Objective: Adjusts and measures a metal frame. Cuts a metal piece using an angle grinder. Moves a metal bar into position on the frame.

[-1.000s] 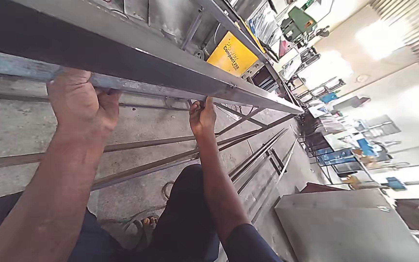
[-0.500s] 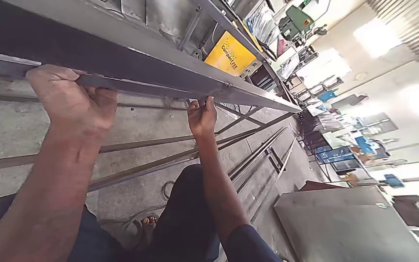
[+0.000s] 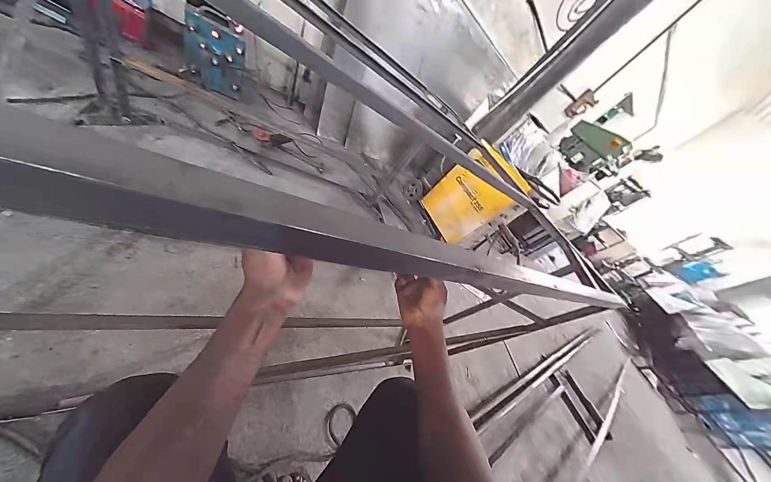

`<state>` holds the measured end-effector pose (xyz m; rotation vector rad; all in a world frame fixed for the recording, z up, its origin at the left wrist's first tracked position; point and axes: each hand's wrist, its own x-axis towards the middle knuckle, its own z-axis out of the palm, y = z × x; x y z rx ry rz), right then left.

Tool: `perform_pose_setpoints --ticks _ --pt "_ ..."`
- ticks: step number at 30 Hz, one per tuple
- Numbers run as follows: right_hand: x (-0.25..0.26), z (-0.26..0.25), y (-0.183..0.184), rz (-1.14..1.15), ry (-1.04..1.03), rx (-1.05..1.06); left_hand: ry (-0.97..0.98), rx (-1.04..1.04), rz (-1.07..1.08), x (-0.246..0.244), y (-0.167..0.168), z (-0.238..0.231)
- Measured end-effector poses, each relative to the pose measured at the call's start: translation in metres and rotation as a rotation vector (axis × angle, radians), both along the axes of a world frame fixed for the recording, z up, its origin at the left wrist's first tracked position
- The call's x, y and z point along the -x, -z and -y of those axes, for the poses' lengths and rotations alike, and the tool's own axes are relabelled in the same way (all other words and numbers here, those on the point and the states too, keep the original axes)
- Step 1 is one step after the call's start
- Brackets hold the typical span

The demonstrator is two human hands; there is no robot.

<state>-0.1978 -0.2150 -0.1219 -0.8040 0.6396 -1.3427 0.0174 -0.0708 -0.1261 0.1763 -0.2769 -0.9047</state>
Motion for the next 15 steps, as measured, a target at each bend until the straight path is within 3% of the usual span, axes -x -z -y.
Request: perform_pose_setpoints --ticks 4,8,15 --pt "-0.003 0.003 0.003 0.009 -0.019 0.003 0.042 0.021 -0.088 -0.001 -0.002 0.000" --pt "0.000 0.005 0.009 -0.002 -0.034 0.032 0.001 0.088 -0.043 -0.002 0.003 0.003" --pt "0.006 0.000 0.014 -0.096 -0.032 0.041 0.090 0.120 -0.041 -0.010 0.007 0.010"
